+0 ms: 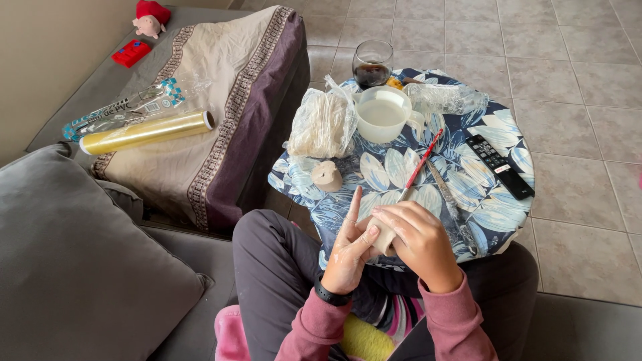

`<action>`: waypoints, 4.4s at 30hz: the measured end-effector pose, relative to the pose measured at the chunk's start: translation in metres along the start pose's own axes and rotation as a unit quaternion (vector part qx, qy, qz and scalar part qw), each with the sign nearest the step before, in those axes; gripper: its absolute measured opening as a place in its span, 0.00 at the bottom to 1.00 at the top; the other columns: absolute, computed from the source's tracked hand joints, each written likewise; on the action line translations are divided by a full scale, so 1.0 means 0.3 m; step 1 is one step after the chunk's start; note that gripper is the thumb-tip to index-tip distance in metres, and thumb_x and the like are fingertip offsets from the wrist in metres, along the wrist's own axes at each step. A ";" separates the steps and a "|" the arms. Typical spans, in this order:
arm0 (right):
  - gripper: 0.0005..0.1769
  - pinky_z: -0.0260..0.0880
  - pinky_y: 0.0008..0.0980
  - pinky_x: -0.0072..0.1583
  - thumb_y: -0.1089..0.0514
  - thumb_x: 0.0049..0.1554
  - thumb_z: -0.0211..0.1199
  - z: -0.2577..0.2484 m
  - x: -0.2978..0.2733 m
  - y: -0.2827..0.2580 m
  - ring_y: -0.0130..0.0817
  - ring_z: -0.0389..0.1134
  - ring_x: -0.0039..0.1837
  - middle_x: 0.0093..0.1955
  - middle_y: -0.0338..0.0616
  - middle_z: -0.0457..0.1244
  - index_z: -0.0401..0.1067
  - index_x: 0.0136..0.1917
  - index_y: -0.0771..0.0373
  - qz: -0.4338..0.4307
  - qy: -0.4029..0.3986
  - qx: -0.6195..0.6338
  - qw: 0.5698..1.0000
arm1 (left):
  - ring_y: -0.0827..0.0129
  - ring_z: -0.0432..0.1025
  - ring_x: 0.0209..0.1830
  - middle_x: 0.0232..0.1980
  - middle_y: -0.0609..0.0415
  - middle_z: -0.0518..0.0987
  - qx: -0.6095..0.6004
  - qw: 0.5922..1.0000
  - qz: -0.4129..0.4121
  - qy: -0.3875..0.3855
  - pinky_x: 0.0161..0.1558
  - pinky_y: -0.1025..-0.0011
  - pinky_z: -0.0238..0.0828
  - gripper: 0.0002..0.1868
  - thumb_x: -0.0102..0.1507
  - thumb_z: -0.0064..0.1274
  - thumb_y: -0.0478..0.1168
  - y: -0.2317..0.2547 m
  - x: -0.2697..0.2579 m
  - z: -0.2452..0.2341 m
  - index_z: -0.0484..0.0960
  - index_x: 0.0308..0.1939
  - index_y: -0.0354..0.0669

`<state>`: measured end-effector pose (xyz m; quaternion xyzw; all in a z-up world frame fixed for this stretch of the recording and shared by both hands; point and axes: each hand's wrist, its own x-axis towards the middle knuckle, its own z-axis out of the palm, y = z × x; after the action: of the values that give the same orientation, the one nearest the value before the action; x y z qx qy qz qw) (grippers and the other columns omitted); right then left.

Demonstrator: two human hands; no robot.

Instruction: Shape a small clay cup or vessel by hand on a workshop table.

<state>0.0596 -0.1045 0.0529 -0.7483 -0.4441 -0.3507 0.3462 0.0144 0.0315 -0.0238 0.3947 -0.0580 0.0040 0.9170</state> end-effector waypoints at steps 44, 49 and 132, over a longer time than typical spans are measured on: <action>0.16 0.77 0.38 0.47 0.71 0.49 0.68 0.026 -0.060 0.043 0.43 0.75 0.46 0.50 0.45 0.73 0.81 0.51 0.63 0.015 0.019 0.019 1.000 | 0.55 0.82 0.41 0.48 0.34 0.79 0.018 0.994 -0.075 0.078 0.42 0.57 0.84 0.28 0.72 0.50 0.45 0.009 0.009 -0.002 0.70 0.69 0.24; 0.22 0.78 0.40 0.49 0.72 0.49 0.65 -0.009 -0.023 0.008 0.47 0.76 0.49 0.52 0.51 0.73 0.80 0.58 0.64 0.071 -0.051 0.026 0.996 | 0.56 0.83 0.38 0.47 0.36 0.79 -0.019 0.993 -0.080 0.081 0.40 0.58 0.86 0.29 0.73 0.49 0.45 -0.024 0.019 -0.045 0.68 0.70 0.24; 0.12 0.73 0.34 0.48 0.66 0.58 0.57 0.107 -0.018 -0.017 0.36 0.70 0.47 0.46 0.34 0.67 0.77 0.51 0.55 -0.029 -0.078 -0.069 0.994 | 0.59 0.74 0.64 0.70 0.42 0.76 -0.158 0.965 -0.055 0.205 0.56 0.59 0.77 0.30 0.69 0.40 0.47 -0.056 0.024 -0.010 0.70 0.75 0.43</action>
<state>0.0600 -0.0784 0.0331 -0.7826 -0.4658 -0.3306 0.2476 0.0227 0.0219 -0.0373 0.2386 0.1528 0.0254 0.9587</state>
